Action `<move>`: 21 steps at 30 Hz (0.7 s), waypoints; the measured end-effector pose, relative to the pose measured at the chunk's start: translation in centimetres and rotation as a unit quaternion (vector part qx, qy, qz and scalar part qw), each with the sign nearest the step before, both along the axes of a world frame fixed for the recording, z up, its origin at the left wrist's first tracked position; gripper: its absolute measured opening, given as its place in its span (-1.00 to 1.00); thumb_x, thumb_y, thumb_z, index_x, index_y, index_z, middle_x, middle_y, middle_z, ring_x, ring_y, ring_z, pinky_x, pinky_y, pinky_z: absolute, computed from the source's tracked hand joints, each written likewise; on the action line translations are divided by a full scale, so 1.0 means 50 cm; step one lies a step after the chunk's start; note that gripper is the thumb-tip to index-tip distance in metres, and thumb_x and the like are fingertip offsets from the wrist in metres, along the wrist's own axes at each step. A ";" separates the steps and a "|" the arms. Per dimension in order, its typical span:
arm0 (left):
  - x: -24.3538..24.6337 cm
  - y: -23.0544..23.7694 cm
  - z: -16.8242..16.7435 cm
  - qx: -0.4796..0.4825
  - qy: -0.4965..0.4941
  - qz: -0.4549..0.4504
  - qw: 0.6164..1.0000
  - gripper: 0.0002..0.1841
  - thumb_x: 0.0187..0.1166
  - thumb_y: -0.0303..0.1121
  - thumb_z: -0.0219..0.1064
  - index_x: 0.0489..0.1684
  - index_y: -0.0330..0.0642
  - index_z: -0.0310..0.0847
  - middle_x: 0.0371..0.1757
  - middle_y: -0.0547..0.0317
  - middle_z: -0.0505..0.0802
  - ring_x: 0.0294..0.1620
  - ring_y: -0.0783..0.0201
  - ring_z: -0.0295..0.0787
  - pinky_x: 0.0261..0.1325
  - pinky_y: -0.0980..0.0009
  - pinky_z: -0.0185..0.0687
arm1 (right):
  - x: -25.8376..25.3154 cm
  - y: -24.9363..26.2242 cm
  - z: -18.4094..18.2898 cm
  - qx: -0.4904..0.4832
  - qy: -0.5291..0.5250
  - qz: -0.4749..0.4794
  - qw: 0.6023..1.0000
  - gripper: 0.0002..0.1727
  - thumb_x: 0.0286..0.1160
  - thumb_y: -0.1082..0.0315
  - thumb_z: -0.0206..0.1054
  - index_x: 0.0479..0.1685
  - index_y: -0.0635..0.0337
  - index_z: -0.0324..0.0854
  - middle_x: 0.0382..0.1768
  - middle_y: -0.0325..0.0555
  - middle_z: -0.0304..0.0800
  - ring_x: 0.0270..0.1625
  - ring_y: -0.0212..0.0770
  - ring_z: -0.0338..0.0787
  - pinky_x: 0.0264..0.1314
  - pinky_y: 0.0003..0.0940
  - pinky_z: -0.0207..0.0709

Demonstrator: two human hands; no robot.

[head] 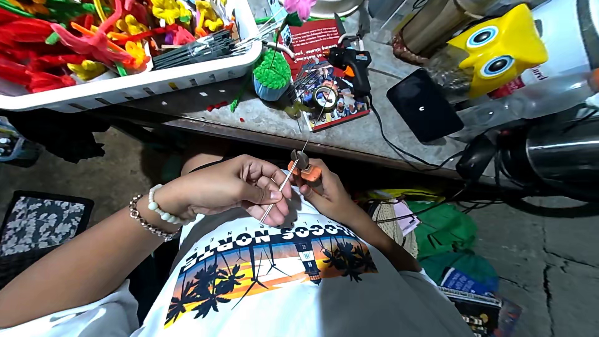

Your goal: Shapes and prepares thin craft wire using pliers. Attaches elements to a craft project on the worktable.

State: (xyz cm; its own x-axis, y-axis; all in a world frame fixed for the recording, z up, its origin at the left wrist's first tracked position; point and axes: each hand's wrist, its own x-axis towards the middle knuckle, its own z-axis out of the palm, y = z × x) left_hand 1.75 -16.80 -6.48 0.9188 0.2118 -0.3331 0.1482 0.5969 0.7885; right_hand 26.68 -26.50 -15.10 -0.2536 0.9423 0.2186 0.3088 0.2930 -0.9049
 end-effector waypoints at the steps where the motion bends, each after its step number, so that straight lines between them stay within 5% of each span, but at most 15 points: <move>1: 0.000 0.000 0.001 0.000 -0.001 0.001 1.000 -0.77 0.69 -0.64 0.12 -0.02 -0.22 0.71 -0.22 0.08 0.97 -0.19 0.29 0.98 -0.05 0.47 0.89 | 0.000 0.000 0.001 0.003 -0.003 0.000 1.000 -0.44 0.76 0.05 0.23 0.38 0.42 0.43 0.03 -0.06 0.79 0.11 -0.45 0.77 0.26 -0.48 0.67; 21: -0.010 0.006 0.003 -0.010 0.006 0.015 1.000 -0.78 0.69 -0.65 0.12 -0.02 -0.24 0.70 -0.23 0.09 0.97 -0.20 0.29 0.98 -0.04 0.47 0.89 | 0.002 0.007 0.018 -0.002 -0.055 0.011 0.998 -0.39 0.79 0.01 0.16 0.46 0.43 0.41 0.02 -0.03 0.77 0.02 -0.47 0.75 0.12 -0.54 0.67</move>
State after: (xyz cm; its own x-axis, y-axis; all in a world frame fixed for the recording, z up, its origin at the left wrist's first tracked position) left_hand 1.26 -16.52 -6.31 0.9083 0.2327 -0.3476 0.1385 0.6168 0.7749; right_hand 26.76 -26.17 -14.18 -0.2961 0.9371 0.1850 0.4003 0.2976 -0.8667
